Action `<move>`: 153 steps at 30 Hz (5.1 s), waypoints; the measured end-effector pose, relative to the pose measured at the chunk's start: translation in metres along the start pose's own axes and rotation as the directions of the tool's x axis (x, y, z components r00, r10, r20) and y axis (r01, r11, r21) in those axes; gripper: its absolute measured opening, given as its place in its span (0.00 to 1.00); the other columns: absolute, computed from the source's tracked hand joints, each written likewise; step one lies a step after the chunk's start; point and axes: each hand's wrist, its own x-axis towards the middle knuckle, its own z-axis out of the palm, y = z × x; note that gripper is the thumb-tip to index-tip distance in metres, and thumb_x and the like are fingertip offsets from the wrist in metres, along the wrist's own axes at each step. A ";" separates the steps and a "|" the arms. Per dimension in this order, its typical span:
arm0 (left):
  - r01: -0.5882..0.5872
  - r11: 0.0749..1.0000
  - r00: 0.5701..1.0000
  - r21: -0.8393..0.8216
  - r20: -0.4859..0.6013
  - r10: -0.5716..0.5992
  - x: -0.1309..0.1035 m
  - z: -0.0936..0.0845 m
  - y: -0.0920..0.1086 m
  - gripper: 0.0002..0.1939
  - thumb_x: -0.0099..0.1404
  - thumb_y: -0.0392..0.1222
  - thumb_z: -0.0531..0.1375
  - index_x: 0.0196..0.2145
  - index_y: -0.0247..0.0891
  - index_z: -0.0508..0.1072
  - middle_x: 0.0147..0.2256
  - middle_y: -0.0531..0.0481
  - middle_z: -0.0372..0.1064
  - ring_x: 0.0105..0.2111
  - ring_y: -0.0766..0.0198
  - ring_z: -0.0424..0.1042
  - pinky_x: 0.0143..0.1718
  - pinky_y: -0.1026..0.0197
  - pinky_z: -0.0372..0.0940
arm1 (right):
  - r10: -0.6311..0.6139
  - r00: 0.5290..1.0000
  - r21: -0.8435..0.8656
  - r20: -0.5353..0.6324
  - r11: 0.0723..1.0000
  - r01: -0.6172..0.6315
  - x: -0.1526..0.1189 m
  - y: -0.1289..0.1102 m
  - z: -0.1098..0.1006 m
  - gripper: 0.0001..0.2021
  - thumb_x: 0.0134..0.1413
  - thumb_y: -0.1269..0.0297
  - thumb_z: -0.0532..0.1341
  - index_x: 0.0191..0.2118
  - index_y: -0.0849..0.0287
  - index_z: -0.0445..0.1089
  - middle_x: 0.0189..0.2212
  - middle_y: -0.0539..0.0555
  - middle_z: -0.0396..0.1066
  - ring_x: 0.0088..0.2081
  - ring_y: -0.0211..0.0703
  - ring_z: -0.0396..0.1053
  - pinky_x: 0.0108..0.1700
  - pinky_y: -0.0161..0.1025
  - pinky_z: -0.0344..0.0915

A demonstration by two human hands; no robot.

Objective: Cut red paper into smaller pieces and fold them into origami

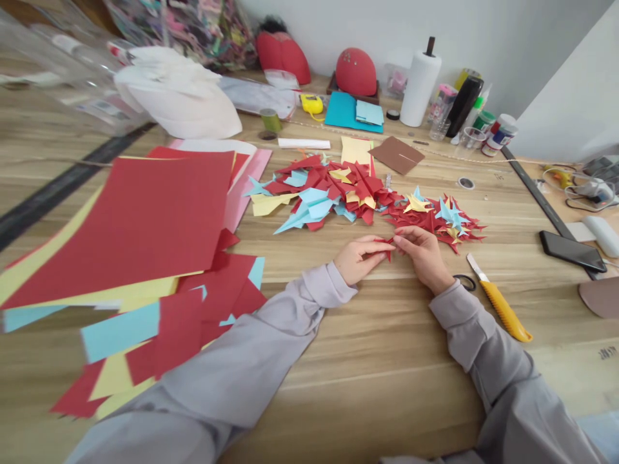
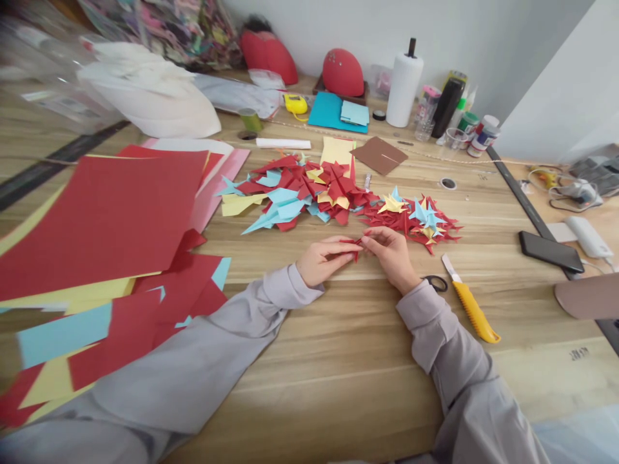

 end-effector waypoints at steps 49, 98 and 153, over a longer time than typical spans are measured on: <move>0.310 0.905 0.916 -0.291 -0.164 -0.367 0.006 0.000 0.007 0.16 0.53 0.42 0.66 0.40 0.34 0.80 0.39 0.44 0.78 0.35 0.60 0.74 0.38 0.59 0.70 | -0.534 0.774 -0.598 0.340 0.512 0.616 -0.012 0.009 0.007 0.07 0.61 0.68 0.57 0.37 0.54 0.73 0.34 0.54 0.75 0.36 0.43 0.73 0.39 0.40 0.71; 0.316 0.926 0.868 -0.209 -0.331 -0.370 0.010 0.001 0.008 0.05 0.50 0.38 0.66 0.28 0.37 0.80 0.34 0.47 0.79 0.30 0.62 0.74 0.31 0.61 0.69 | -0.515 0.804 -0.618 0.296 0.538 0.573 -0.011 0.012 0.005 0.06 0.59 0.67 0.58 0.34 0.54 0.72 0.29 0.53 0.74 0.32 0.42 0.71 0.32 0.38 0.68; 0.280 0.903 0.845 -0.327 -0.363 -0.394 0.010 0.004 0.012 0.07 0.47 0.37 0.67 0.28 0.36 0.80 0.34 0.46 0.79 0.32 0.60 0.77 0.32 0.62 0.71 | -0.218 0.967 -0.397 0.128 0.883 0.252 -0.017 0.010 0.013 0.08 0.53 0.56 0.63 0.34 0.55 0.70 0.28 0.51 0.72 0.28 0.41 0.69 0.31 0.39 0.66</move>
